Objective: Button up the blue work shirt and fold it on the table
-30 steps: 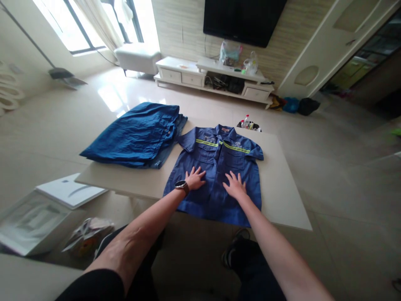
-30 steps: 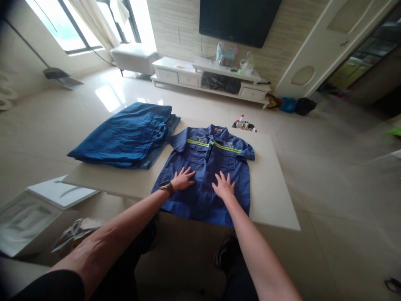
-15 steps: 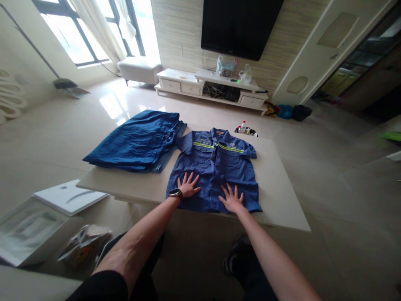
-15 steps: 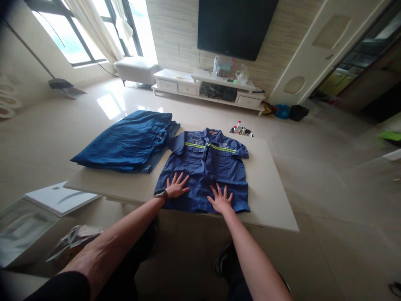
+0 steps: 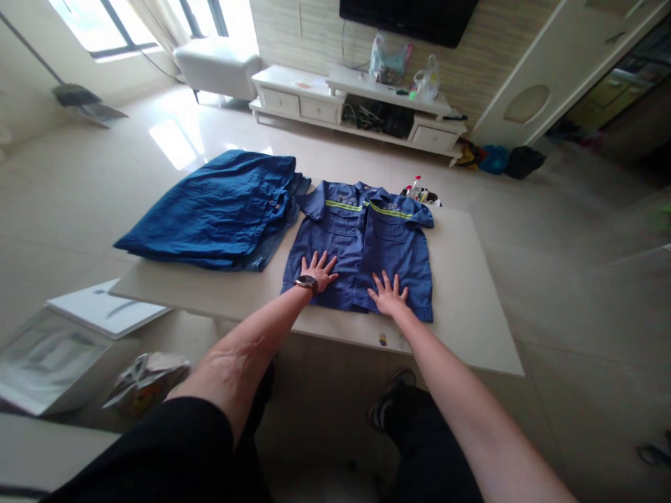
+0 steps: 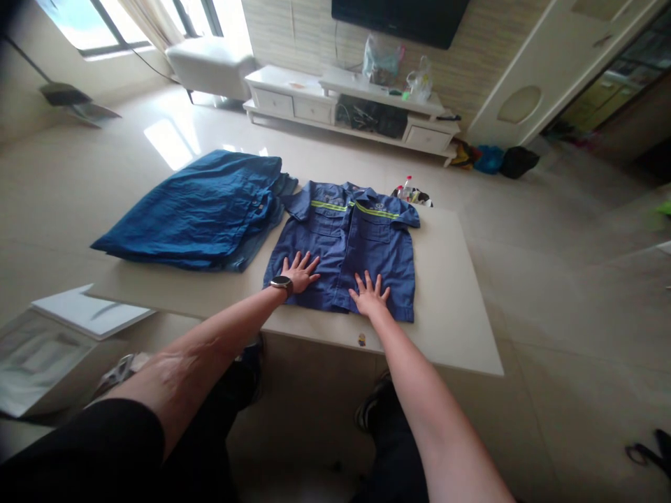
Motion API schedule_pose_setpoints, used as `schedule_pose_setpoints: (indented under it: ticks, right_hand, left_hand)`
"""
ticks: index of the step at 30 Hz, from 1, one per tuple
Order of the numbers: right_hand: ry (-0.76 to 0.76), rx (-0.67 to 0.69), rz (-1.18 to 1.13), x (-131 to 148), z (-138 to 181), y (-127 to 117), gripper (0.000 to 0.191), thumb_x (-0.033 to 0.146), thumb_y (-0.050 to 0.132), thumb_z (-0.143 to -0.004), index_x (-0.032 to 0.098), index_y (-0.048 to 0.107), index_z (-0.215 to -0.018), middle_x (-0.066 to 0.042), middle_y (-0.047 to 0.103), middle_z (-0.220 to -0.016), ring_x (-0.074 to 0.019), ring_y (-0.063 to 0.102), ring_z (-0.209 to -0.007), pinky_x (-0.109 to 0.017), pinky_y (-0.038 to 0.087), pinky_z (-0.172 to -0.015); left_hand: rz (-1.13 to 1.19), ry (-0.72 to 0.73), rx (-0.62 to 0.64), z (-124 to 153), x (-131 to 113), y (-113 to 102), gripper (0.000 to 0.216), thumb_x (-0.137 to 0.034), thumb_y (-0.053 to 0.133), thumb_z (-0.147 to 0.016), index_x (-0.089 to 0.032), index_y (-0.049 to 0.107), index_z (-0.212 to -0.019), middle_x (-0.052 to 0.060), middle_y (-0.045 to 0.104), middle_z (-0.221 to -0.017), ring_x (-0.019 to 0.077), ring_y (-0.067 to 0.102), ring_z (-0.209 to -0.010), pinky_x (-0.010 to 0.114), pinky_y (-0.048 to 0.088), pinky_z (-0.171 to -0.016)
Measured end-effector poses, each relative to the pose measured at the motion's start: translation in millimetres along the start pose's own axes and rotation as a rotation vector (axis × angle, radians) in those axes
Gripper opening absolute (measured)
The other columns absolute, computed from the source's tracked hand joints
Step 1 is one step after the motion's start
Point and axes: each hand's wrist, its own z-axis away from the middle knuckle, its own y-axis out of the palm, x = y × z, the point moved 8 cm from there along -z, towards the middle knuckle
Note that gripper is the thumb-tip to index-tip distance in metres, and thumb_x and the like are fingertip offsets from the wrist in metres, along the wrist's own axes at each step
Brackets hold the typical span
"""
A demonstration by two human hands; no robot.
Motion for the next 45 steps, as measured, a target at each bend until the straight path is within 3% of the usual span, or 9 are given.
schedule_pose_setpoints:
  ticks: [4, 7, 11, 16, 22, 31, 36, 40, 45]
  right_hand:
    - [-0.080, -0.056, -0.016, 21.5, 47.8, 2.9, 0.062, 0.040, 0.038, -0.107, 0.033, 0.030, -0.168, -0.002, 0.015, -0.179, -0.0330, 0.005, -0.164, -0.063, 0.022, -0.126]
    - [-0.138, -0.103, -0.091, 27.8, 88.9, 14.0, 0.058, 0.036, 0.050, -0.101, 0.029, 0.046, -0.159, -0.005, 0.034, -0.173, -0.0282, 0.023, -0.160, -0.055, 0.028, -0.124]
    - [-0.212, -0.096, -0.142, 31.3, 117.2, 14.9, 0.048, 0.030, 0.058, -0.097, 0.029, 0.060, -0.144, -0.008, 0.052, -0.161, -0.0258, 0.046, -0.145, -0.049, 0.036, -0.115]
    - [-0.282, -0.112, -0.050, 47.6, 112.8, -16.6, 0.041, 0.034, 0.070, -0.093, 0.025, 0.065, -0.133, -0.008, 0.071, -0.131, -0.0284, 0.059, -0.126, -0.045, 0.043, -0.103]
    - [-0.335, -0.058, 0.037, 66.9, 101.0, -20.3, 0.039, 0.027, 0.075, -0.089, 0.024, 0.066, -0.127, -0.008, 0.068, -0.129, -0.0283, 0.059, -0.123, -0.039, 0.047, -0.095]
    - [-0.247, -0.087, -0.110, 54.5, 93.2, -31.0, 0.028, 0.018, 0.051, -0.095, 0.026, 0.075, -0.108, -0.006, 0.077, -0.110, -0.0230, 0.070, -0.101, -0.033, 0.047, -0.087]
    - [-0.048, -0.438, -0.429, -0.3, 96.5, -72.2, 0.022, 0.027, 0.052, -0.088, 0.023, 0.072, -0.094, -0.007, 0.076, -0.091, -0.0225, 0.066, -0.081, -0.032, 0.044, -0.074]
    - [0.052, -0.754, -0.783, -42.5, 109.6, -100.3, 0.014, 0.033, 0.054, -0.078, 0.022, 0.061, -0.075, 0.000, 0.062, -0.067, -0.0178, 0.053, -0.063, -0.030, 0.039, -0.065]
    - [0.113, -1.105, -1.057, -64.2, 137.4, -121.8, 0.013, 0.034, 0.056, -0.074, 0.021, 0.057, -0.076, 0.003, 0.055, -0.068, -0.0157, 0.049, -0.065, -0.029, 0.040, -0.066]
  left_hand:
    - [0.011, 0.005, -0.094, 52.4, -31.1, 2.4, 0.070, -0.038, 0.038, -0.105, -0.027, 0.019, -0.172, 0.009, 0.006, -0.181, 0.0357, 0.001, -0.167, 0.068, 0.012, -0.130]
    - [0.096, 0.162, 0.003, 102.7, -57.3, 23.2, 0.072, -0.035, 0.052, -0.099, -0.032, 0.030, -0.168, 0.006, 0.021, -0.179, 0.0349, 0.014, -0.166, 0.063, 0.024, -0.130]
    - [0.070, 0.216, 0.027, 144.6, -62.9, 31.7, 0.066, -0.023, 0.063, -0.089, -0.029, 0.052, -0.154, 0.007, 0.043, -0.169, 0.0378, 0.032, -0.158, 0.056, 0.036, -0.126]
    - [-0.025, 0.207, -0.067, 138.2, -77.4, 11.3, 0.036, -0.023, 0.068, -0.087, -0.022, 0.067, -0.123, 0.013, 0.065, -0.133, 0.0331, 0.059, -0.126, 0.047, 0.055, -0.100]
    - [-0.053, 0.286, -0.015, 114.0, -94.9, 5.2, 0.025, -0.028, 0.072, -0.087, -0.021, 0.068, -0.111, 0.013, 0.062, -0.129, 0.0316, 0.057, -0.122, 0.045, 0.055, -0.094]
    - [-0.053, 0.301, 0.064, 109.8, -96.0, 1.3, 0.030, -0.033, 0.081, -0.081, -0.019, 0.070, -0.104, 0.014, 0.062, -0.127, 0.0327, 0.058, -0.119, 0.046, 0.055, -0.092]
    - [-0.042, 0.312, 0.075, 122.3, -98.0, 3.0, 0.030, -0.031, 0.080, -0.084, -0.020, 0.069, -0.110, 0.013, 0.061, -0.129, 0.0316, 0.056, -0.120, 0.045, 0.053, -0.094]
    - [-0.024, 0.308, 0.038, 127.4, -98.0, 7.7, 0.027, -0.024, 0.069, -0.091, -0.021, 0.066, -0.118, 0.014, 0.059, -0.132, 0.0301, 0.055, -0.122, 0.044, 0.051, -0.096]
    - [-0.036, 0.305, -0.005, 128.0, -100.6, 12.4, 0.026, -0.028, 0.066, -0.092, -0.020, 0.065, -0.117, 0.014, 0.059, -0.130, 0.0321, 0.054, -0.120, 0.046, 0.051, -0.095]
